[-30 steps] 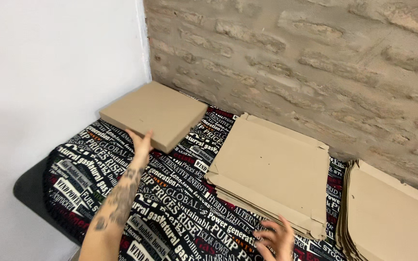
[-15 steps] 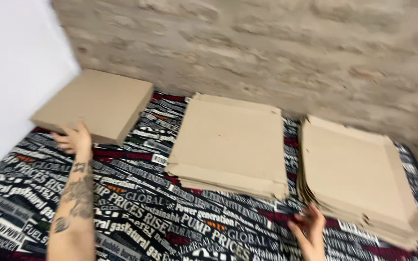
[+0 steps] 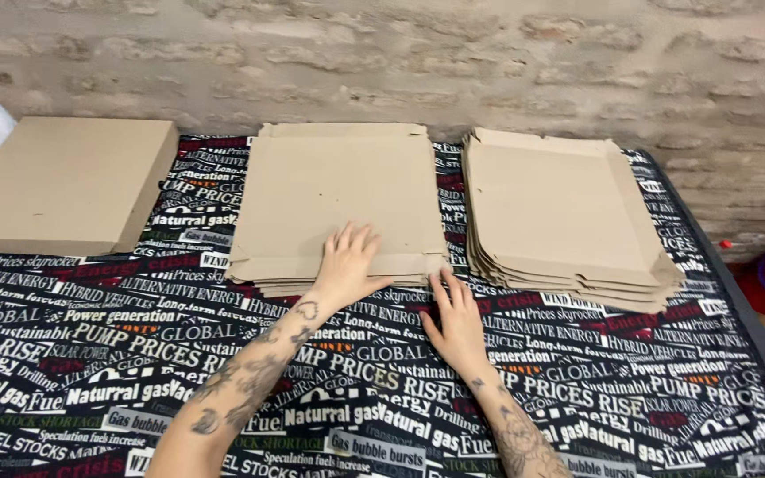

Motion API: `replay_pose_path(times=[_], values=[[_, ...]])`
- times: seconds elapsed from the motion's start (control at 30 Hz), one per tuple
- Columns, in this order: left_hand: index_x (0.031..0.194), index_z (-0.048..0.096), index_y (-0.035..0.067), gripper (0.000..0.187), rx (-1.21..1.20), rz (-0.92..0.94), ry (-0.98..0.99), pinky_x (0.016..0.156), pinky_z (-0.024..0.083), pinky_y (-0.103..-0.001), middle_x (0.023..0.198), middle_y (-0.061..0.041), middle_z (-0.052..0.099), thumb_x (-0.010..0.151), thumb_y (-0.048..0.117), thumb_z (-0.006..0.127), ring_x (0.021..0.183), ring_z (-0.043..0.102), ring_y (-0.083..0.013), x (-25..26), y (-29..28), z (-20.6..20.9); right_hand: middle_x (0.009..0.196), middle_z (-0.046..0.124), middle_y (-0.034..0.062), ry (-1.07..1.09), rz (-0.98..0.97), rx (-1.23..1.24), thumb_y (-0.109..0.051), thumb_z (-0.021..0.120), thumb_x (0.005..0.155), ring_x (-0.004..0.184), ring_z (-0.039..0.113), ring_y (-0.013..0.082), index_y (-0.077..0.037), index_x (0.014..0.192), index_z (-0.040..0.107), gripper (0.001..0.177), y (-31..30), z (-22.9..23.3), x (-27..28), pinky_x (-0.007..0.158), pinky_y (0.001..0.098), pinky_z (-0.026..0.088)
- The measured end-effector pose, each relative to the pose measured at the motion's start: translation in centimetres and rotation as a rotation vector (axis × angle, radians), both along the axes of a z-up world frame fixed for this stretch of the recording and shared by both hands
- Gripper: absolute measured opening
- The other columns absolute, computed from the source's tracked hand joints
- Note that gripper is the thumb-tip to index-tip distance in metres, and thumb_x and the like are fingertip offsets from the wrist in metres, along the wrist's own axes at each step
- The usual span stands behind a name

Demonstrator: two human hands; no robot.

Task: The person assembles cardboard pizza boxes by folding the pre-scored edges and tucking in the flaps, placing each completed box to the side.

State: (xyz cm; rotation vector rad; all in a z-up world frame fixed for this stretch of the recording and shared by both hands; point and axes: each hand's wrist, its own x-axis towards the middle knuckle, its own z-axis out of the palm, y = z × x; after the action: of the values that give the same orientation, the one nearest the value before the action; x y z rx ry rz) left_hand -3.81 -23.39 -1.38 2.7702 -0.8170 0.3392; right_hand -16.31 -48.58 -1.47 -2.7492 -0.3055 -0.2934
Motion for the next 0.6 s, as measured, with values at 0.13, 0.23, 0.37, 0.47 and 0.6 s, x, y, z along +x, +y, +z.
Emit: replay_pose_path(times=[0.13, 0.23, 0.37, 0.47, 0.6], values=[[0.151, 0.056, 0.015, 0.100, 0.043, 0.039, -0.027, 0.109, 0.045, -0.068, 0.152, -0.014, 0.057, 0.083, 0.087, 0.065, 0.142, 0.055, -0.0416, 1.9, -1.7, -2.0, 0.164, 0.037, 0.0146, 0.008, 0.000, -0.033, -0.034, 0.069, 0.100, 0.151, 0.036, 0.0384, -0.015, 0.163, 0.045, 0.071, -0.3, -0.1, 0.3, 0.117, 0.0517, 0.042], [0.147, 0.062, 0.015, 0.087, 0.036, 0.012, 0.015, 0.105, 0.052, -0.065, 0.150, -0.012, 0.063, 0.090, 0.080, 0.064, 0.138, 0.062, -0.0400, 1.8, -1.2, -1.0, 0.164, 0.038, 0.0136, 0.009, -0.002, -0.026, -0.034, 0.069, 0.100, 0.151, 0.036, 0.0377, -0.016, 0.163, 0.044, 0.070, -0.4, -0.4, 0.5, 0.117, 0.0509, 0.043], [0.147, 0.065, 0.021, 0.070, 0.046, 0.000, 0.118, 0.105, 0.057, -0.058, 0.155, -0.003, 0.062, 0.096, 0.069, 0.065, 0.136, 0.065, -0.0339, 2.6, 0.9, -1.6, 0.163, 0.038, 0.0129, 0.002, -0.002, -0.036, -0.035, 0.070, 0.099, 0.150, 0.037, 0.0374, -0.017, 0.163, 0.044, 0.072, -0.6, -0.7, 0.5, 0.116, 0.0510, 0.044], [0.152, 0.062, 0.022, 0.052, 0.113, -0.044, 0.094, 0.104, 0.060, -0.050, 0.154, 0.000, 0.064, 0.100, 0.025, 0.061, 0.135, 0.068, -0.0285, 2.2, 4.6, -1.4, 0.164, 0.037, 0.0119, 0.015, -0.002, -0.021, -0.035, 0.070, 0.099, 0.150, 0.037, 0.0372, -0.018, 0.164, 0.042, 0.073, -0.6, -0.4, 0.2, 0.115, 0.0511, 0.045], [0.155, 0.057, 0.031, 0.058, 0.094, 0.136, -0.055, 0.101, 0.062, -0.046, 0.141, 0.000, 0.069, 0.101, 0.010, 0.050, 0.130, 0.070, -0.0259, 3.8, 9.6, -1.5, 0.167, 0.034, 0.0117, 0.004, 0.003, 0.000, -0.033, 0.071, 0.098, 0.150, 0.036, 0.0367, -0.019, 0.165, 0.041, 0.075, -0.6, -0.7, 0.4, 0.118, 0.0507, 0.043]])
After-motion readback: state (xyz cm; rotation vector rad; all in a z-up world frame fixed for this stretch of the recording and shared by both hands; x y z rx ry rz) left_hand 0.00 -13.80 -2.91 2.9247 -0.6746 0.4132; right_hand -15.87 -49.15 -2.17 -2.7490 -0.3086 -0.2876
